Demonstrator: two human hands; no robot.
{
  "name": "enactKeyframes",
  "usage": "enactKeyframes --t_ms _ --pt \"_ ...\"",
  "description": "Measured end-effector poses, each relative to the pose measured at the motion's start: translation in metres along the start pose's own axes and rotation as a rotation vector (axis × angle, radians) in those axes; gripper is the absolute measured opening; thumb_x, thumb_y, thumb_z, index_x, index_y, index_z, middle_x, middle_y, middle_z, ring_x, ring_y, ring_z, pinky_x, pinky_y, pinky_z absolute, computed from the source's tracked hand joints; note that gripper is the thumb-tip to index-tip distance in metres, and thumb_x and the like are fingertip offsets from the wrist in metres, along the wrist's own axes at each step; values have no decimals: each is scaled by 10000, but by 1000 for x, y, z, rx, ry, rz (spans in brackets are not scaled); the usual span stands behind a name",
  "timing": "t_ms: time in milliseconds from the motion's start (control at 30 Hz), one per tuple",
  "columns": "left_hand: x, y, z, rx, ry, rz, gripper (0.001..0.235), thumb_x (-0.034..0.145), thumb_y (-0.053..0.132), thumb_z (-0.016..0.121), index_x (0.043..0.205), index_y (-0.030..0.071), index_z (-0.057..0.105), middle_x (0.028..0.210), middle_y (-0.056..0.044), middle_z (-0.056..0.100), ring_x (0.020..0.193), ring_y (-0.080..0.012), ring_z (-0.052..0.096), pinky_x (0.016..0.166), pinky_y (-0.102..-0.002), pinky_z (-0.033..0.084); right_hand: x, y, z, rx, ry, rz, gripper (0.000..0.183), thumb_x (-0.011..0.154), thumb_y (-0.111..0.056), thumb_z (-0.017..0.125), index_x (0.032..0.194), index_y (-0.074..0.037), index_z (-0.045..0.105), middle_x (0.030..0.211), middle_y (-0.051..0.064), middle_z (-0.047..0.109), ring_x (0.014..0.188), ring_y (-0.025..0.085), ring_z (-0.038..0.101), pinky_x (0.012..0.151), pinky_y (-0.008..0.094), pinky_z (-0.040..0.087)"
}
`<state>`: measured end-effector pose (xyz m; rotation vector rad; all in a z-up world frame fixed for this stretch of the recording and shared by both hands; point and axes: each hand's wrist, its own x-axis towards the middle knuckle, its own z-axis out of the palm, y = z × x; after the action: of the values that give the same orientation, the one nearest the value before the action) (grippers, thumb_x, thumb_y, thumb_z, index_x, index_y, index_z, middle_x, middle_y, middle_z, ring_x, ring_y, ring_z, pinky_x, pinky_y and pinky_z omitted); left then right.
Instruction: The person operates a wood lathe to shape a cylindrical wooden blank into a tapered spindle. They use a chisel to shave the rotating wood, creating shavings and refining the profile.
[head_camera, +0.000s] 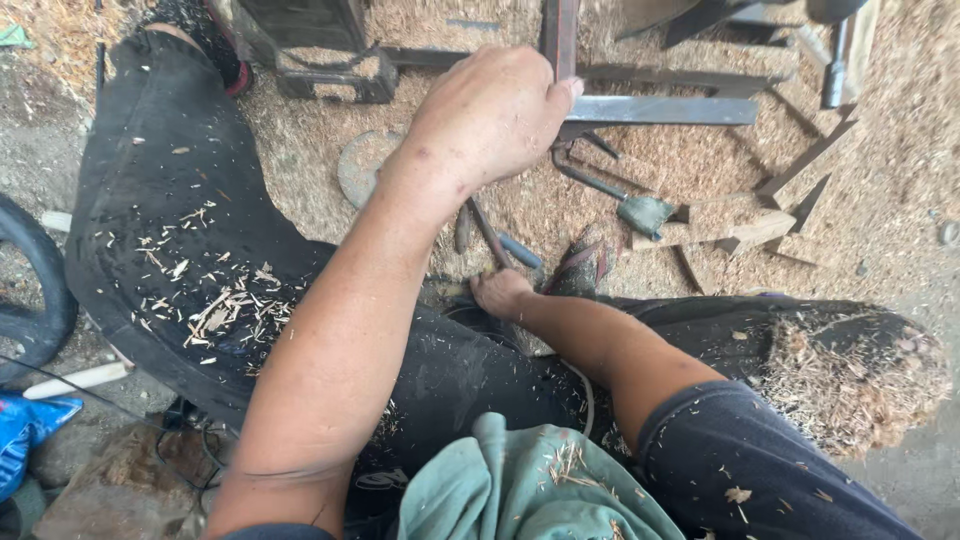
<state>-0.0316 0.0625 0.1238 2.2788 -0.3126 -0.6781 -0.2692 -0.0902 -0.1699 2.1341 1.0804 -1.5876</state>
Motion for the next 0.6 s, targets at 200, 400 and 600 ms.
enactKeyframes --t_ms 200,400,600 --pt "0 -10 -7 11 -168 -143 540 1072 405 441 811 47 749 721 -110 673 703 -280 714 665 -432 618 -73 21 -80 409 -17 -178 422 1003 -314 559 1334 -52 556 1057 170 674 982 279 694 881 441 581" --pt "15 -24 10 -144 -7 -139 509 1052 503 502 931 73 747 785 -77 655 753 -205 640 819 -457 513 -223 120 -173 1558 446 -111 254 899 -112 640 1127 -111 527 1008 71 652 861 177 673 704 326 581" --pt "51 -46 30 -1187 77 -3 300 968 283 691 1156 51 703 1012 -115 745 924 -199 715 852 -403 585 -270 144 -254 1907 835 -124 274 957 -110 620 1224 -67 574 1089 98 648 933 213 691 764 316 615"
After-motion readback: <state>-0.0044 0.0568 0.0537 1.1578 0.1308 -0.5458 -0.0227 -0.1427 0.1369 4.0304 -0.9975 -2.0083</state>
